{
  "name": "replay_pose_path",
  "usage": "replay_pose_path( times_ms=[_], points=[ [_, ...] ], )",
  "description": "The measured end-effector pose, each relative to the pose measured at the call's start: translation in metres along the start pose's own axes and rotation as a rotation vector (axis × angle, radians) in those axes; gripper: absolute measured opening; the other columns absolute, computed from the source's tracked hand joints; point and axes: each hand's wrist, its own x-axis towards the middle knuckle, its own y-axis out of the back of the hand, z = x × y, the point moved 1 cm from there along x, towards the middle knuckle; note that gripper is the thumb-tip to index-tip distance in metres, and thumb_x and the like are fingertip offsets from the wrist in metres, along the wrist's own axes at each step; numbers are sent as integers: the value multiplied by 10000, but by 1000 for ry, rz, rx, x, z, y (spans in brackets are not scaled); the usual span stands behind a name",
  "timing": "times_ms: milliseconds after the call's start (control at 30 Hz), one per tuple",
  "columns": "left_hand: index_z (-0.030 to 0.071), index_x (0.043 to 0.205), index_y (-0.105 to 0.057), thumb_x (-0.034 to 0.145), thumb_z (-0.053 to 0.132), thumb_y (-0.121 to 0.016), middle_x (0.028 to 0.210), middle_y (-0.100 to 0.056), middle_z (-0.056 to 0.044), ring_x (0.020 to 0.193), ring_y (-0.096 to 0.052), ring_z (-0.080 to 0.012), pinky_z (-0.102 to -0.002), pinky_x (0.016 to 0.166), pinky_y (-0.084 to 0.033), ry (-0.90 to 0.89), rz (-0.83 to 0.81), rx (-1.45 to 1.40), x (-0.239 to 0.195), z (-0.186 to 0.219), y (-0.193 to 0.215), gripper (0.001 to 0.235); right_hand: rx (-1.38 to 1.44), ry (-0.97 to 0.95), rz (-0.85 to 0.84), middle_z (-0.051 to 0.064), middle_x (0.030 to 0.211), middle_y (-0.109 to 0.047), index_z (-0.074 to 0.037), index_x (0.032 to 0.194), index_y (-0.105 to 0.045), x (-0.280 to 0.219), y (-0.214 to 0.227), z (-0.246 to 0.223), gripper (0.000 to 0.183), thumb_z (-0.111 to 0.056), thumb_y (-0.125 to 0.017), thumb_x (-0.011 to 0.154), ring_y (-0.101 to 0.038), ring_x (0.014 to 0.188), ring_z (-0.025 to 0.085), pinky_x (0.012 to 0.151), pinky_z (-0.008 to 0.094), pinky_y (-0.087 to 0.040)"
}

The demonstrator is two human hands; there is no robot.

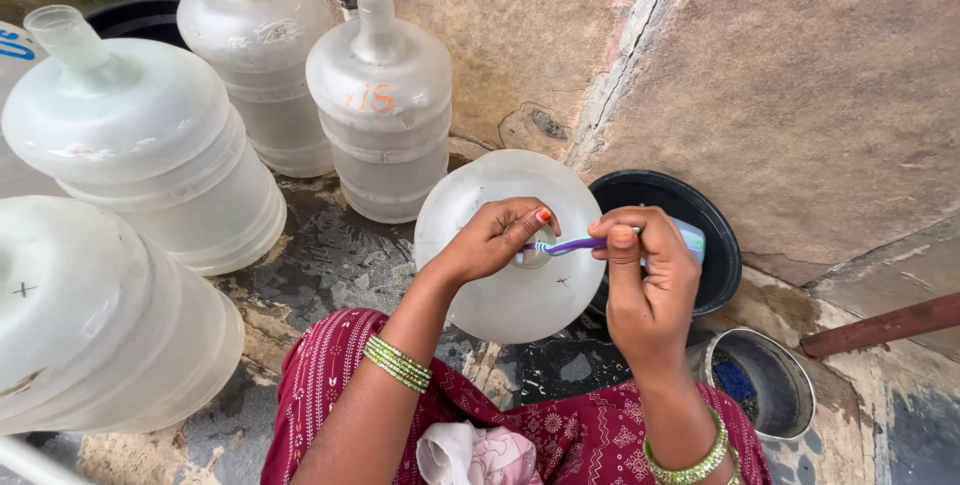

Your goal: The person scoops small stones into a large plastic jug, shakes it to clean the interior, and then empties the stones back into a container. They then use a toothbrush to scrub the interior rim of the jug's opening and repeat the process on another jug.

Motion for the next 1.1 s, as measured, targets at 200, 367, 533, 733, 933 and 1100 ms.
replay_pose_path(
  times_ms=[200,367,533,733,933,1100],
  points=[
    [23,1022,-673,1085,326,-530,859,-646,5,834,-553,-63,-262,752,-506,-124,12,24,2,-23,0,341,-182,160,-193,81,974,-681,-13,1030,-668,-1,-28,18,249,-220,-559,1114,-655,846,113,737,248,-510],
    [10,1048,-684,1091,313,-527,824,-612,6,787,-530,-70,-266,707,-485,-56,6,5,2,-16,-5,344,-129,-53,-185,75,874,-684,-15,1004,-703,19,-23,11,251,-231,-581,1042,-602,604,116,552,269,-473],
    [19,1144,-692,1073,318,-499,815,-619,25,747,-537,-73,-263,675,-488,7,19,-44,4,-21,-4,363,-258,-60,-174,109,759,-636,8,977,-723,32,-26,8,263,-232,-629,1030,-555,580,158,536,304,-427],
    [18,1212,-678,1091,347,-474,861,-621,13,789,-537,-90,-282,711,-485,7,63,-87,6,-35,-1,406,-248,18,-251,93,816,-689,17,996,-724,36,-33,17,268,-240,-650,1017,-618,639,124,584,263,-473],
    [14,1181,-677,1107,500,-395,1055,-696,-71,1032,-614,-165,-338,949,-500,-105,140,-139,3,-38,-10,567,-82,-185,-277,42,889,-737,-11,999,-757,23,-34,42,267,-252,-643,986,-635,590,92,525,241,-515],
    [85,1523,-406,892,735,-464,1471,-547,-167,1421,-483,-342,-495,1185,-292,-193,64,105,-4,-9,-10,908,41,-141,-110,50,913,-745,1,1016,-748,24,-32,65,282,-263,-652,1012,-680,698,62,627,217,-560]
  ],
)
